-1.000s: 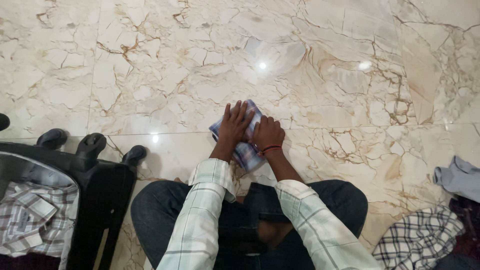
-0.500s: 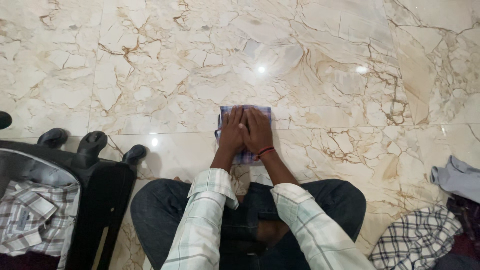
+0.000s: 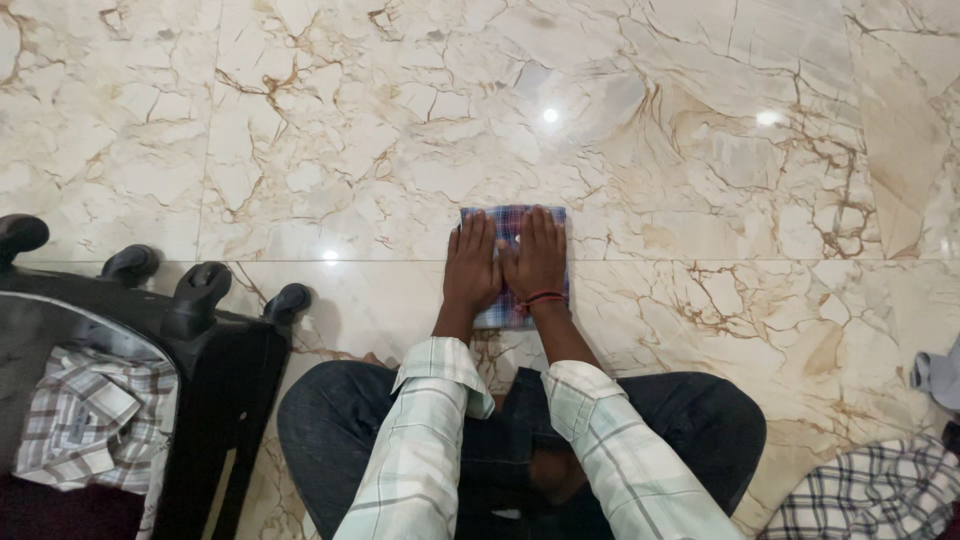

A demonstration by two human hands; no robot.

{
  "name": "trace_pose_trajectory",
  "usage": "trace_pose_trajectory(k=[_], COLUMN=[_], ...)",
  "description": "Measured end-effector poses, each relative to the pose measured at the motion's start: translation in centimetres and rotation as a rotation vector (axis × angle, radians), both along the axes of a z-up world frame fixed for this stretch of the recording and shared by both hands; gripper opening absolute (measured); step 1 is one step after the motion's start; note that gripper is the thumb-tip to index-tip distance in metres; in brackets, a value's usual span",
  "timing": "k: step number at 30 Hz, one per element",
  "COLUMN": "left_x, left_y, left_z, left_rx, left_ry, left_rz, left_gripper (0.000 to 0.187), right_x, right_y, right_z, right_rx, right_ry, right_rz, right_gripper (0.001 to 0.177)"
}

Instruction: The person folds a plaid shirt on the floor and then places it into a suitcase alongside other folded garments.

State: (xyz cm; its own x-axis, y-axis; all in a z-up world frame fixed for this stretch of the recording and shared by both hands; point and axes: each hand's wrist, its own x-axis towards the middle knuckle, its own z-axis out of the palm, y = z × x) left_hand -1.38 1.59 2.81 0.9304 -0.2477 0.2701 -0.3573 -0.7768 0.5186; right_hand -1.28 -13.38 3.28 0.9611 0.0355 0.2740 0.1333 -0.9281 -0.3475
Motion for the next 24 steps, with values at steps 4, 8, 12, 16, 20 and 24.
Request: trace_pose_trajectory(k=[4, 8, 12, 16, 20, 24], left_x=[-0.3, -0.7, -0.8, -1.5, -2.6, -2.2], left_y=[0.3, 1.1, 0.3, -0.5, -3.1, -4.2], left_z=[-0.6, -0.4, 1.4, 4.1, 6.0, 4.8], left_rx=[0.052, 0.02, 0.073, 0.127, -0.22, -0.485], left_ry=[0.019, 0.055, 0.047, -0.1, 0.22, 0.501], left_rz=[0.066, 0.101, 0.144, 0.121, 0.155, 0.305], left_gripper=[0.064, 0.066, 0.072, 0.062, 0.041, 0.037], right_x=[0.5, 0.9, -0.8, -3.3, -3.7, -4.1], right_y=[-0.8, -2.9, -5.1, -5.4, -4.9, -4.0], right_z=[-1.5, -3.7, -4.4, -3.7, -2.3, -1.7], right_rx=[0.047, 0.093, 0.032, 0.034, -0.057, -0.154], right_ry=[0.029, 0.022, -0.003, 0.001, 0.022, 0.046], right_rz=[-0.091, -0.039, 0.062, 0.017, -0.015, -0.041], right_gripper=[0.062, 0.055, 0.059, 0.068, 0.07, 0.071])
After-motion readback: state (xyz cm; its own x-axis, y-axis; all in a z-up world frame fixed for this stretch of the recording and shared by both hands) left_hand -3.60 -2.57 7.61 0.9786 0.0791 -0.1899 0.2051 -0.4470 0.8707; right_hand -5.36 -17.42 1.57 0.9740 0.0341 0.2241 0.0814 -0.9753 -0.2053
